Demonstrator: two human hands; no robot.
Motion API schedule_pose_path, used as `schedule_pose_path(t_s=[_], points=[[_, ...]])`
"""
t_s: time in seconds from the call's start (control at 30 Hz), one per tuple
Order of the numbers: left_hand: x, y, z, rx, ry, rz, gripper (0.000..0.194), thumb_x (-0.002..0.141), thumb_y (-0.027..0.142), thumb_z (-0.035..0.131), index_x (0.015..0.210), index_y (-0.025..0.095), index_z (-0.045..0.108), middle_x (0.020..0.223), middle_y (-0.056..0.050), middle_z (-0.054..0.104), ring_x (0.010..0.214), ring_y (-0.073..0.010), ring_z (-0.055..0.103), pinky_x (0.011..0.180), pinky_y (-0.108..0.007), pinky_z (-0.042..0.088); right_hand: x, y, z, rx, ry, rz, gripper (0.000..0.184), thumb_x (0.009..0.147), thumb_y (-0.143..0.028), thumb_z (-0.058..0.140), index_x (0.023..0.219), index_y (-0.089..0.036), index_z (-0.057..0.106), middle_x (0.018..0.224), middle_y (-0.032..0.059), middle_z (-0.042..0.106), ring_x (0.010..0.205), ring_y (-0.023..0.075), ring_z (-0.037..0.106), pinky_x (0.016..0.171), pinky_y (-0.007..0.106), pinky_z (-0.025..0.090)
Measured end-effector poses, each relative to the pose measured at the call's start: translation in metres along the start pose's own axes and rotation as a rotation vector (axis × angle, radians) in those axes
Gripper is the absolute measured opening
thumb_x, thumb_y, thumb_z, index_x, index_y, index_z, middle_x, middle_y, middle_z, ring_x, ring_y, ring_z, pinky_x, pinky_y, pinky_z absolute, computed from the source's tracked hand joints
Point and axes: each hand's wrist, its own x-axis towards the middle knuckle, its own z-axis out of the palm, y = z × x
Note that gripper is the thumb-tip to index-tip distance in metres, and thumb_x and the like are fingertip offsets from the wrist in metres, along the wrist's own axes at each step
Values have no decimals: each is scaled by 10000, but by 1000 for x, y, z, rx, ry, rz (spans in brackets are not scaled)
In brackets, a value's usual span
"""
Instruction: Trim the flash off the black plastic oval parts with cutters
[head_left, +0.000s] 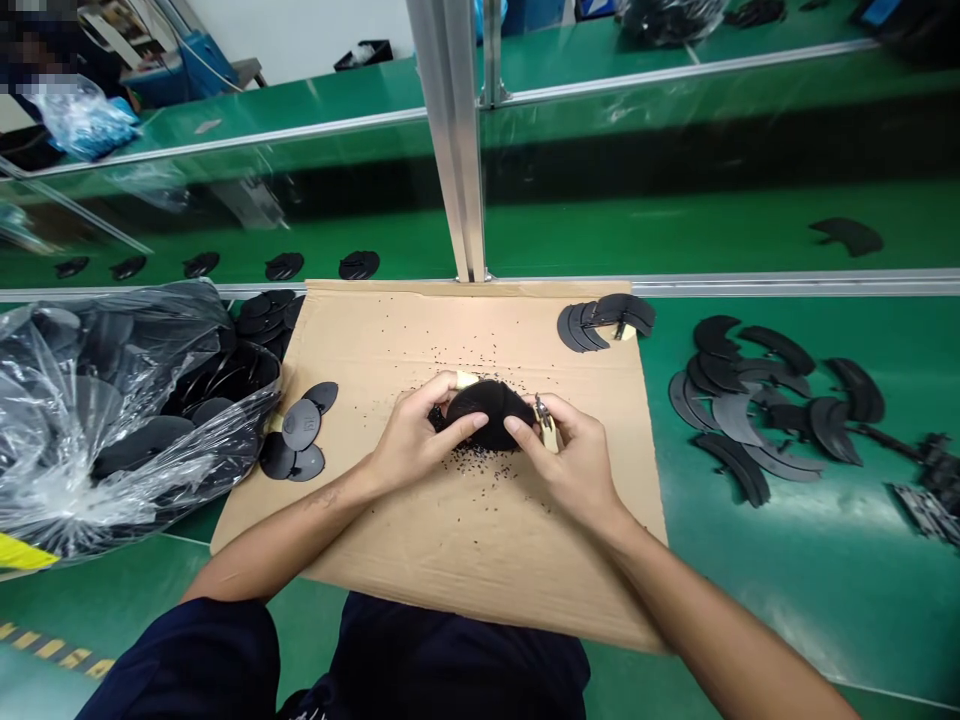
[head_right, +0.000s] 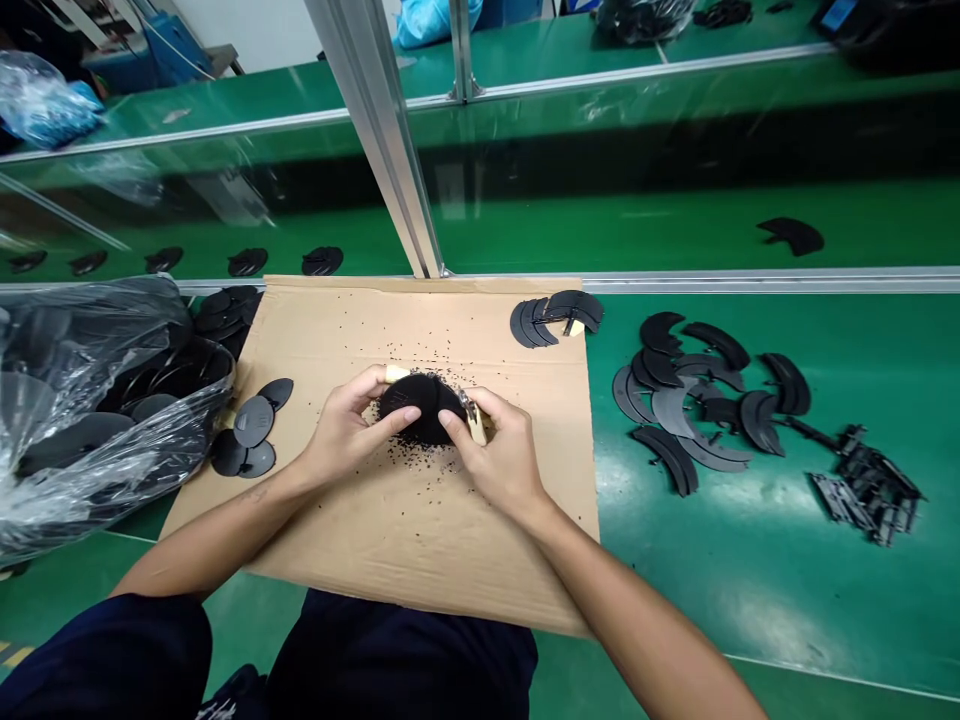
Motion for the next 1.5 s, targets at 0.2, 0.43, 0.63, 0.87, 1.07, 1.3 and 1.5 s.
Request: schedule_pose_path(t_s=[0.2,0.43,0.63,0.87,1.07,1.3,1.5], points=[[0,0,1,124,-10,49,351,934,314,652,1253,185,588,982,-55,729,831,-165,679,736,-300,582,0,3,0,5,-5,-1,130,864,-312,650,796,-202,644,775,5,642,688,144,535,638,283,412],[4,1,-2,240,-45,227,349,960,240,606,1305,196,577,1154,-87,712,1004,-187,666,852,-335,572,0,4,-1,-23,-6,-5,132,856,-339,668,856,-207,667,827,22,671,740,164,567,668,300,445],[6,2,-7,327,-37,293,280,947,231,593,1224,198,612,1067,-85,708,966,-211,637,829,-366,536,-1,4,0,-35,-11,-3,123,855,-332,663,881,-212,673,820,20,672,730,166,566,679,309,453],[9,12,-17,174,-41,225,149,938,191,599,1077,204,653,974,-48,676,888,-166,636,787,-307,534,0,2,0,-22,-36,31,98,852,-290,646,812,-201,635,742,-2,608,697,151,529,663,293,427],[12,12,-14,-96,-38,77,232,929,222,628,1159,211,657,1140,-67,688,1079,-190,643,971,-346,533,-1,2,1,5,-107,63,96,845,-295,637,843,-199,641,749,0,607,692,151,512,647,288,416],[19,10,-13,-228,8,3,289,881,232,663,1164,196,618,1171,-81,669,984,-168,662,844,-309,589,-1,2,0,31,-125,94,114,837,-316,639,838,-203,624,739,-4,594,694,157,517,648,294,419],[23,11,-15,-186,99,-29,147,821,242,736,866,193,605,834,-9,637,771,-124,628,703,-257,577,0,0,0,42,-104,102,122,829,-322,641,811,-209,599,711,-9,554,679,154,490,627,292,398]])
